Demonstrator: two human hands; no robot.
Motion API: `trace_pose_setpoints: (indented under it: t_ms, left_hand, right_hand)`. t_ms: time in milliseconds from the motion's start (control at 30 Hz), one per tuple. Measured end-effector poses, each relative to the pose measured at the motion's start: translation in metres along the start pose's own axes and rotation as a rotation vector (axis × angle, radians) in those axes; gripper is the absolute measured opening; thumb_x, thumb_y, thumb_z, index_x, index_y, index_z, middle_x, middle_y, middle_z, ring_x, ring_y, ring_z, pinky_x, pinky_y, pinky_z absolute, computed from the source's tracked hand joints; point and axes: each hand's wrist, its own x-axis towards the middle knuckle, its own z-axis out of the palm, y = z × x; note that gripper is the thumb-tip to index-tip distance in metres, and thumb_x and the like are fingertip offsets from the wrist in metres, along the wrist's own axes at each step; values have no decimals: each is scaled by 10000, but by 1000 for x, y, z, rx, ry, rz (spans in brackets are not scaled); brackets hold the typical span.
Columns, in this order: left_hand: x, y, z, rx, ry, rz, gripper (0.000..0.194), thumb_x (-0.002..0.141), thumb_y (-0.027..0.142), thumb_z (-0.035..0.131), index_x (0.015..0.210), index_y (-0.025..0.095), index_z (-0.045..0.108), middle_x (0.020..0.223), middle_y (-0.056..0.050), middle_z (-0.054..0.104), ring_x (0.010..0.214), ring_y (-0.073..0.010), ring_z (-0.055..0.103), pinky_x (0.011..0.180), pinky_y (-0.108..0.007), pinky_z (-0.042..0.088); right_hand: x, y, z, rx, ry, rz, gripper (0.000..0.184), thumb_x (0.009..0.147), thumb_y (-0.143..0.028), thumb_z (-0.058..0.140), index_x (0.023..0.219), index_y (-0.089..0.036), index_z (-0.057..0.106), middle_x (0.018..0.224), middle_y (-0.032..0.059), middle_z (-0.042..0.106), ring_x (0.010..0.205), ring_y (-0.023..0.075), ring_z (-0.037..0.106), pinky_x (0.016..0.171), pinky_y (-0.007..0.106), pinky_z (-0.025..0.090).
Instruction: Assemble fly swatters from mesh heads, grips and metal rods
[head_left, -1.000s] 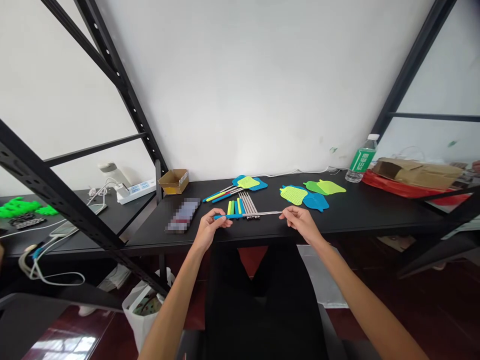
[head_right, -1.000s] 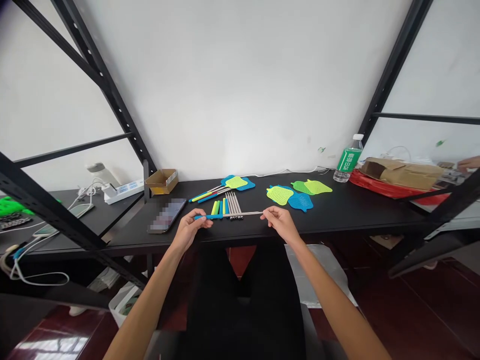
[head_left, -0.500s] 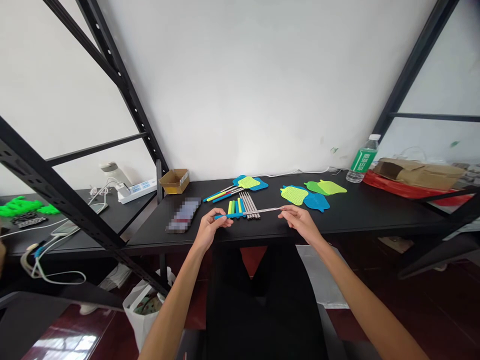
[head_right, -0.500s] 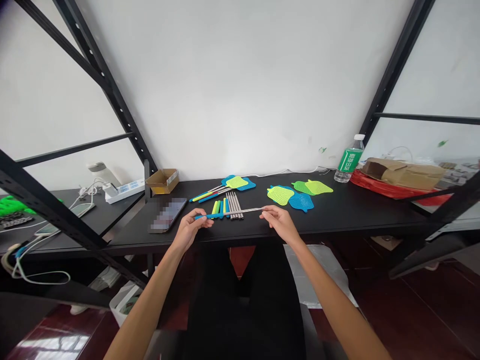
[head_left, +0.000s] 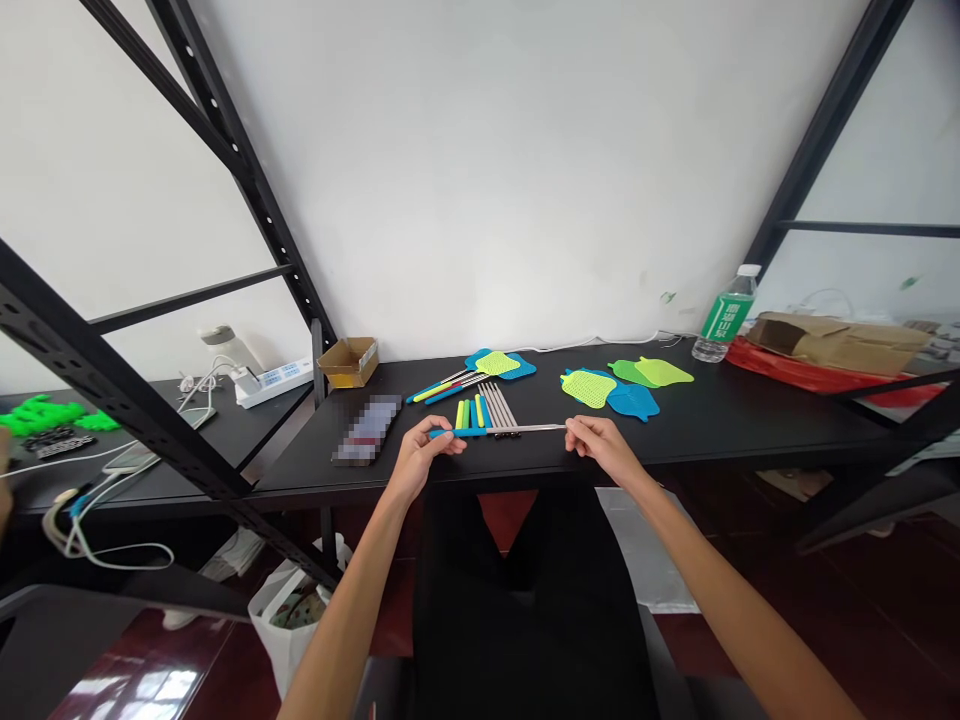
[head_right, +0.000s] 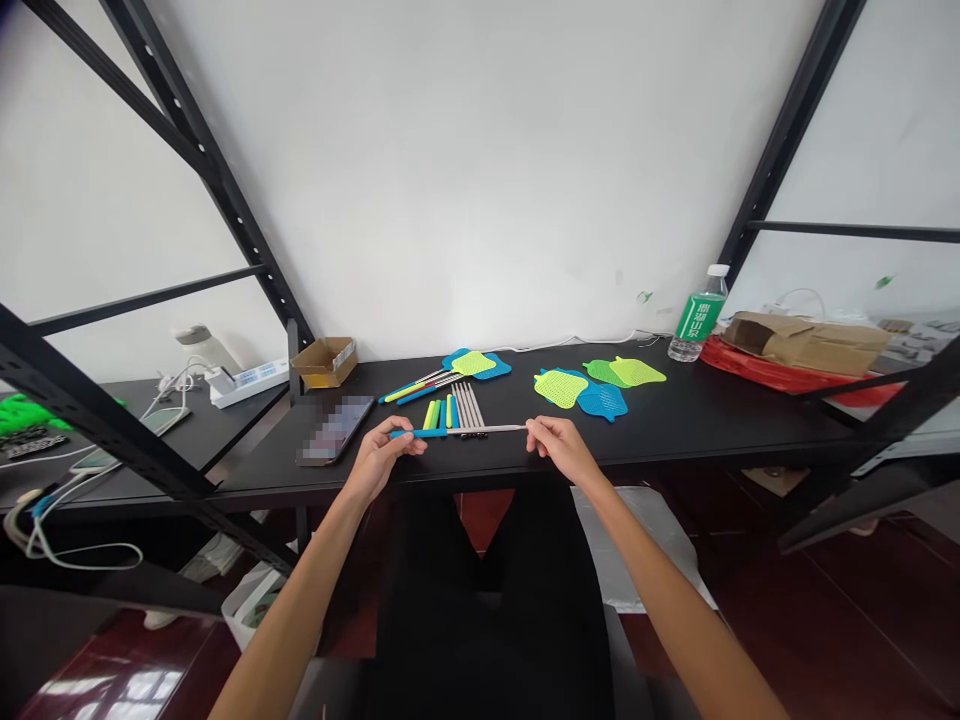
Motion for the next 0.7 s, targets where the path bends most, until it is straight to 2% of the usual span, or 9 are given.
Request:
trace_pose_setpoints:
  t_ms: [100,267,333,500,700]
  left_hand:
    - [0,1,0,0,-2,-3,266,811,355,735,934,174,584,787,-74,753,739,-200,707,752,-310,523]
    - [-1,2,1,6,6,-6,272,804,361,739,936,176,590,781,-72,754,741,-209,712,749,-315,522]
    - [-1,2,1,12,5,-4,267,808,360,736,937,177,591,786,-72,755,744,-210,713,751,-315,521]
    - [-1,2,1,14,-5,0,252,820,350,727,939,177,589,798,-75,757,749,-203,710,755,-309,519]
    - [-1,1,1,9,-5,0,258,818,348,731,938,172,585,790,-76,756,742,-195,707,748,-299,517]
  right_hand:
    - [1,1,1,-5,9,-3,458,915,-558,526,679,-184,647,699,46,654,548,126,461,524,268,350]
    - [2,3,3,3,49,-5,424,866,-561,588,1013,-189,726,845,82,721,551,138,473,528,292,399]
    - [2,3,3,17,51,3,425,841,-537,627,1065,-186,712,873,91,734,566,142,492,543,297,418]
    - [3,3,2,65,50,28,359,797,-471,702,1006,-184,645,944,102,749,576,127,503,571,291,433]
    - [4,6,2,44,42,21,351,803,-510,683,925,-185,636,900,97,751,562,128,500,577,298,434]
